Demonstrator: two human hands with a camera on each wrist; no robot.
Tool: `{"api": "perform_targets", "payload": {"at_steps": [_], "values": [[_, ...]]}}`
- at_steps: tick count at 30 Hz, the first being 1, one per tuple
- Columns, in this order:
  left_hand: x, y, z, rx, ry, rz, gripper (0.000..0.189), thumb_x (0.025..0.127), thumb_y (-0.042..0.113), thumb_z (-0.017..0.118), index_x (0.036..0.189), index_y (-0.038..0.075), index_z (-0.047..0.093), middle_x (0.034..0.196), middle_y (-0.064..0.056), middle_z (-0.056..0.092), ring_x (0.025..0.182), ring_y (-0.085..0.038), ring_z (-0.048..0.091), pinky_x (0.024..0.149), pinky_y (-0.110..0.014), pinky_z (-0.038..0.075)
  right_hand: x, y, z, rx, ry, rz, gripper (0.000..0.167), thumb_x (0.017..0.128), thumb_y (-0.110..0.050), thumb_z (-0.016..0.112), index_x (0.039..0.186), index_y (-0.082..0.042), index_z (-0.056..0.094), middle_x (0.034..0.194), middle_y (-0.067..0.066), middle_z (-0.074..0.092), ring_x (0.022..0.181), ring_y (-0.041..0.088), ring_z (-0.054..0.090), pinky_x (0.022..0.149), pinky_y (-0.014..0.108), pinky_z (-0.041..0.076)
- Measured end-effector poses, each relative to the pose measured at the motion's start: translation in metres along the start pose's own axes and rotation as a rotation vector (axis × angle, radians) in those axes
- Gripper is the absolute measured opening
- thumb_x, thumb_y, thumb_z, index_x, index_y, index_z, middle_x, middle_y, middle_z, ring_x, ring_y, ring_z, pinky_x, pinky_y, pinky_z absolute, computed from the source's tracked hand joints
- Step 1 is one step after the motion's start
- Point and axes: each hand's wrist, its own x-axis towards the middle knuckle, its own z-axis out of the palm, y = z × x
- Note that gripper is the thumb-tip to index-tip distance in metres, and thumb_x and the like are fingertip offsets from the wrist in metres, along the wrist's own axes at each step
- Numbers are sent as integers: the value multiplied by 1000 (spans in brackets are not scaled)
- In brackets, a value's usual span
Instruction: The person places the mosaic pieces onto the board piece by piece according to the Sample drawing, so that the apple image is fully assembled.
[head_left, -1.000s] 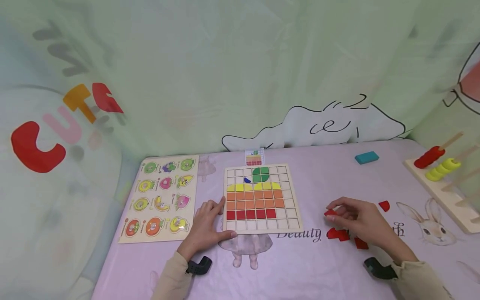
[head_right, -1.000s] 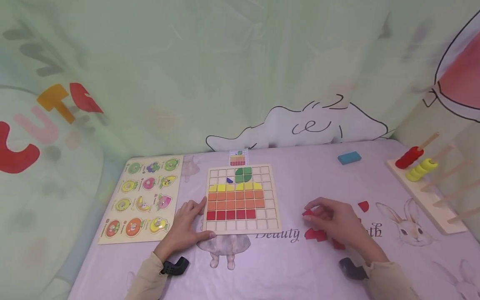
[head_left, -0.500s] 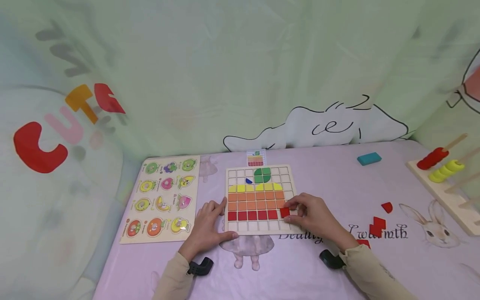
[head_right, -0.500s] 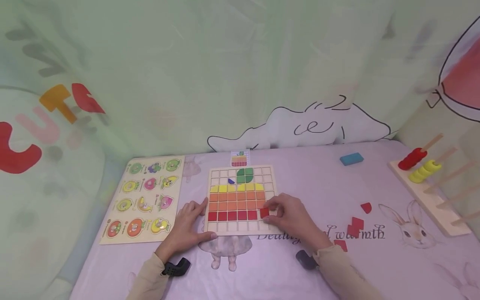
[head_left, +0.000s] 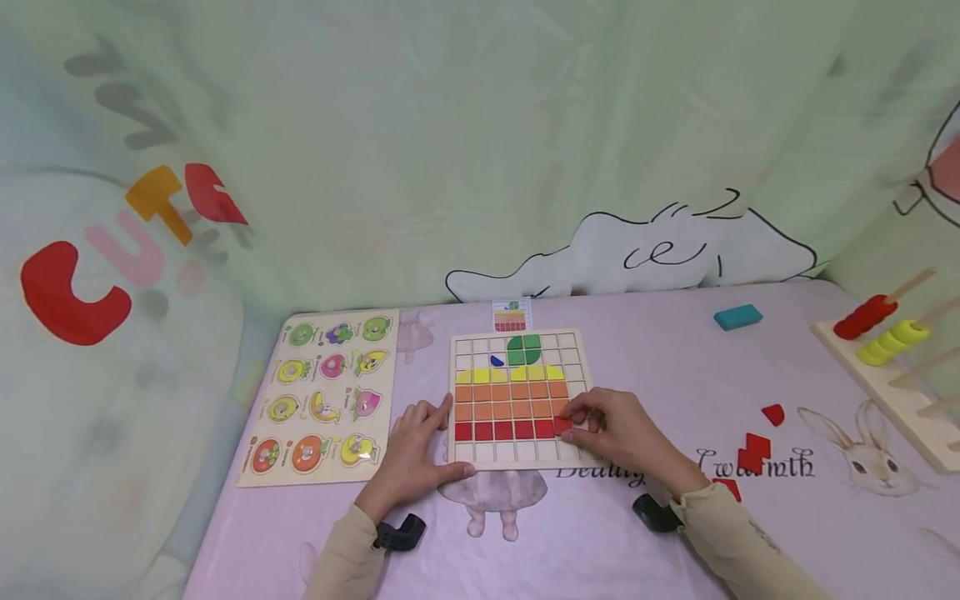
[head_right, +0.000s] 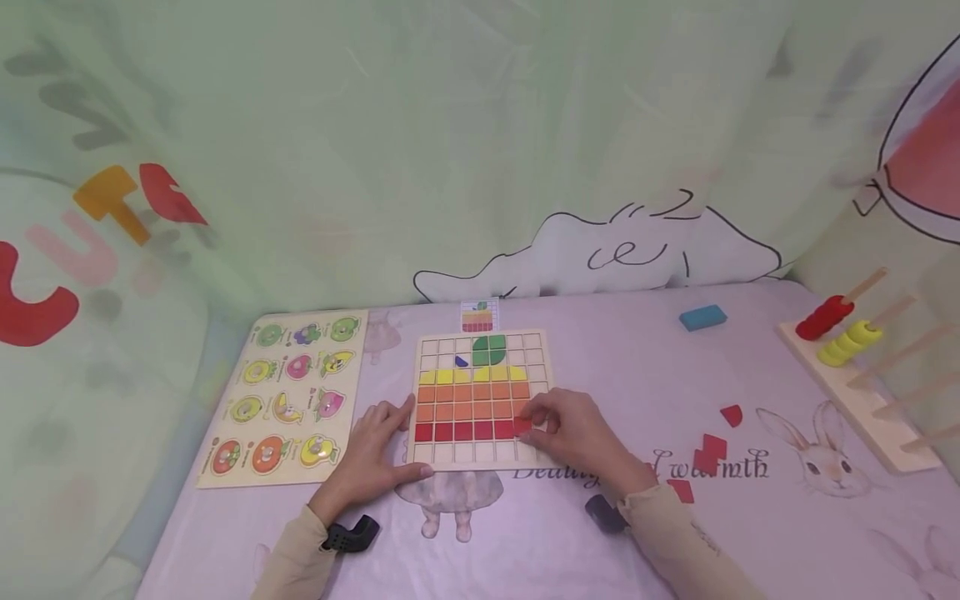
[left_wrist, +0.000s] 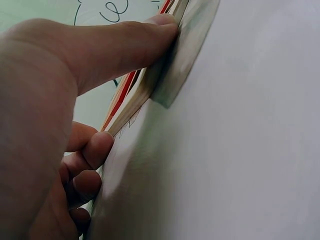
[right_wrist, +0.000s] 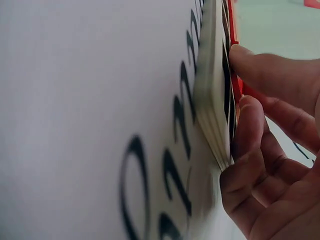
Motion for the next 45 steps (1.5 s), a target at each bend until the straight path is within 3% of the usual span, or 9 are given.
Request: {"api": "perform_targets", "payload": {"at_steps": [7, 15, 21, 27, 31, 36, 42, 45], "values": [[1, 2, -1, -11, 2, 9, 109, 75, 49, 93, 162, 8, 43, 106, 5, 49, 102, -13, 40, 89, -37, 37, -1, 1, -2, -22, 6, -2, 22, 83, -8, 89, 103, -10, 80, 86, -5, 65, 73, 8, 54, 63, 22, 47], [-1, 2, -1, -1, 1, 2, 108, 75, 49, 94, 162, 8, 44, 105, 5, 49, 102, -13, 40, 88, -36, 37, -8, 2, -13, -5, 29, 39, 26, 83, -15, 91, 107, -10, 80, 85, -5, 65, 75, 12, 57, 66, 23, 49], [0, 3, 0, 7, -8, 1, 109, 75, 49, 93, 163, 8, 43, 106, 5, 49, 103, -13, 40, 89, -36, 37, -36, 13, -51, -67, 22, 129, 33, 83, -22, 92, 111, -9, 78, 95, -1, 71, 81, 14, 59, 66, 23, 50], [-1, 1, 1, 2, -13, -12, 109, 75, 49, 93, 163, 10, 42, 107, 5, 49, 103, -13, 40, 90, -37, 37, -67, 35, -76, -260, -20, 239, 47, 75, -36, 97, 109, -10, 78, 99, 0, 73, 86, 18, 60, 68, 27, 50], [-1, -1, 0, 5, -9, -8, 110, 75, 49, 94, 163, 10, 42, 107, 5, 49, 103, -14, 40, 89, -37, 37, -79, 44, -74, -296, -53, 247, 46, 71, -38, 99, 103, -13, 77, 94, -2, 70, 85, 16, 59, 69, 26, 51], [-2, -3, -1, -1, 4, -11, 109, 75, 48, 94, 163, 10, 43, 107, 6, 49, 104, -13, 40, 91, -38, 37, -82, 45, -60, -275, -13, 183, 35, 72, -26, 99, 98, -18, 77, 88, -9, 67, 82, 12, 57, 69, 23, 51], [-2, -2, -1, -12, 3, -6, 109, 74, 49, 94, 163, 10, 44, 106, 6, 48, 104, -13, 40, 91, -38, 37, -83, 41, -52, -245, 26, 124, 35, 78, -9, 93, 107, -23, 82, 105, -5, 72, 97, 17, 59, 76, 27, 54], [-1, -1, 0, -22, -7, -3, 109, 75, 50, 93, 163, 10, 43, 107, 6, 49, 104, -13, 40, 91, -38, 37, -85, 38, -48, -239, 42, 141, 36, 80, -11, 92, 111, -26, 81, 114, 0, 72, 106, 23, 58, 79, 33, 56]]}}
